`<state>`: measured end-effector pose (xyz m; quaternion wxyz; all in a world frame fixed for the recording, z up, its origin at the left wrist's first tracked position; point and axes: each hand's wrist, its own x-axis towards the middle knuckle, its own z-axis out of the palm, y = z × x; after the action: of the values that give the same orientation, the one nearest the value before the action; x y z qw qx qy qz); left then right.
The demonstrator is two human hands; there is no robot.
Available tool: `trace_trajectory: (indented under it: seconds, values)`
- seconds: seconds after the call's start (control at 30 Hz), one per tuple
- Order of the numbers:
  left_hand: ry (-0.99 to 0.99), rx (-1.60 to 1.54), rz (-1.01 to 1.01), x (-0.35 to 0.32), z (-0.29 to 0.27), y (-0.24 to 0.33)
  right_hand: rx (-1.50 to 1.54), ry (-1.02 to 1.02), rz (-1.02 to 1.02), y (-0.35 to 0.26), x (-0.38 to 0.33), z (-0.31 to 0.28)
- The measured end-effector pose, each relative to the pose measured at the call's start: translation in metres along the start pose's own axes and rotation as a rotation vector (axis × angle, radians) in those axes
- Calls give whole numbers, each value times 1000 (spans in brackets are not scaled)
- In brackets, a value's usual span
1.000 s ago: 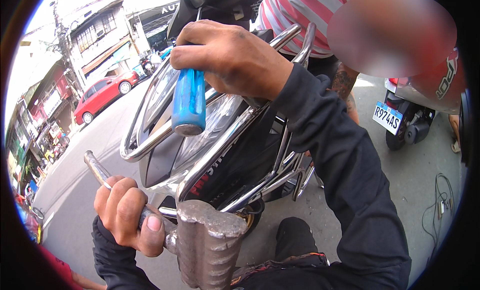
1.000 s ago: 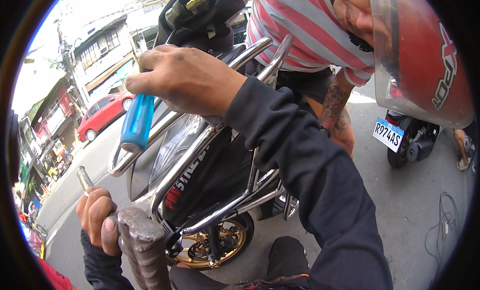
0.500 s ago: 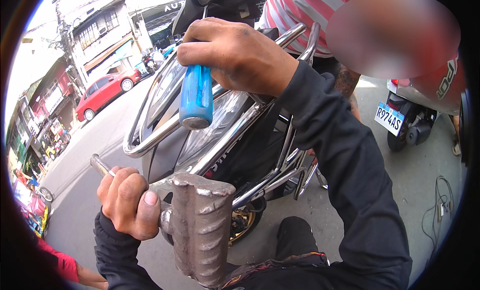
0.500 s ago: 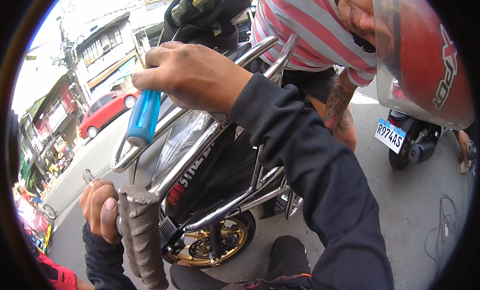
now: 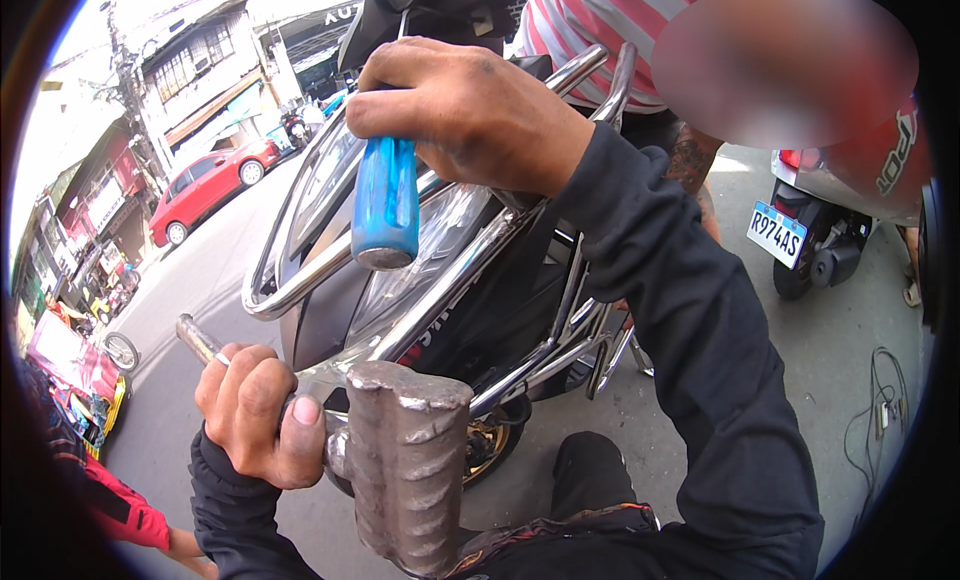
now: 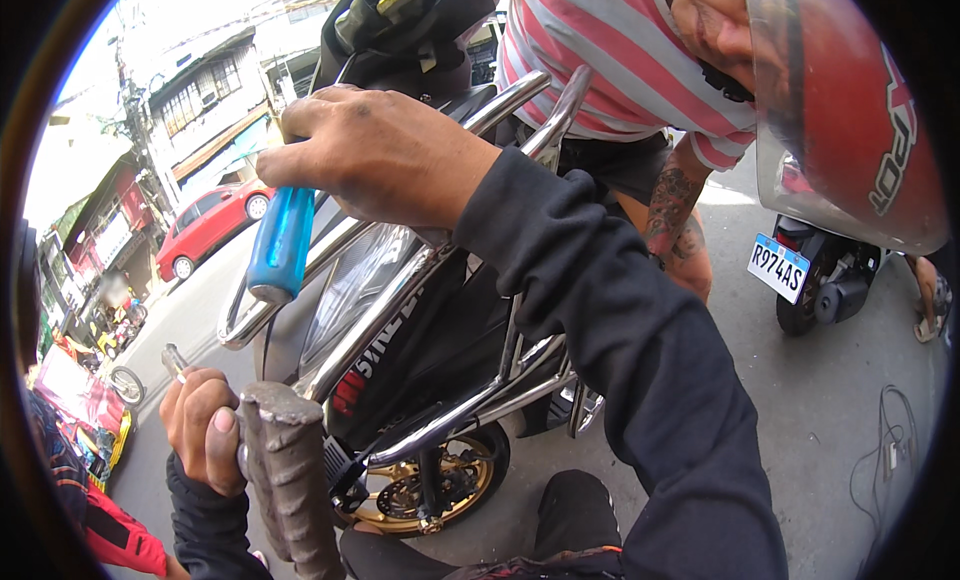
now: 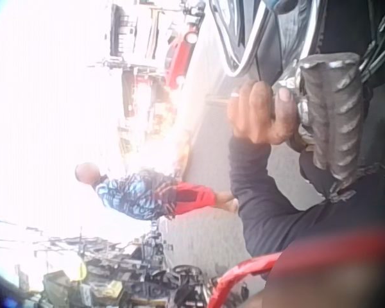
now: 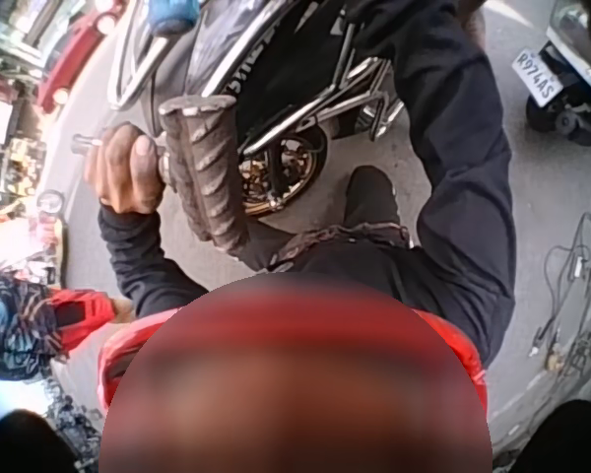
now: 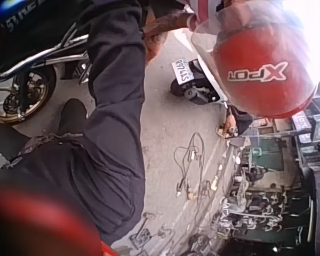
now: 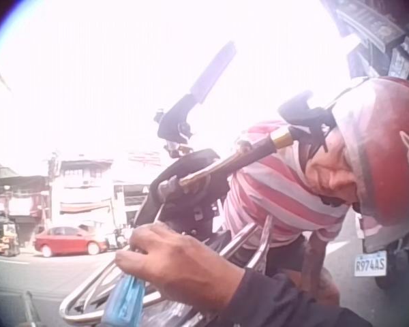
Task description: The person repairs a motorcycle by adjusting the front fairing and handlebar area. They use a hammer and screwdriver to tap and align parts, then reattach a plastic cover and secure it with screws.
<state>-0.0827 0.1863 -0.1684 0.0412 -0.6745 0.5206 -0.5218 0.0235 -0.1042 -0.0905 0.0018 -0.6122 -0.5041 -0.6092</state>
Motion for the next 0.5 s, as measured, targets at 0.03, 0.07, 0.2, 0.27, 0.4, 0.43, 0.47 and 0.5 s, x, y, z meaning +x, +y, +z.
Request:
trace_trajectory:
  seconds: [0.03, 0.07, 0.2, 0.27, 0.4, 0.43, 0.47, 0.5]
  values:
    - [-3, 1, -2, 0, 0, 0, 2, -10, 0, 0, 0, -1]
    - [1, 0, -4, 1, 0, 0, 3, -12, 1, 0, 0, -1]
    - [-17, -6, 26, 3, -2, 0, 1, -26, -3, 2, 0, -4]
    - [-2, 2, 49, 6, -3, -1, 7, -11, -15, 2, 0, -4]
    - [-18, -81, -16, 8, -4, 1, 19, 10, -27, 3, -1, -3]
    - [-18, -92, -33, 9, -4, 2, 15, 0, -15, 3, -2, -3]
    - [-6, -106, -52, 9, -4, 3, 15, -2, -7, 3, -2, -2]
    - [-9, -103, -48, 9, -3, 3, 20, -11, 5, 3, -3, -2]
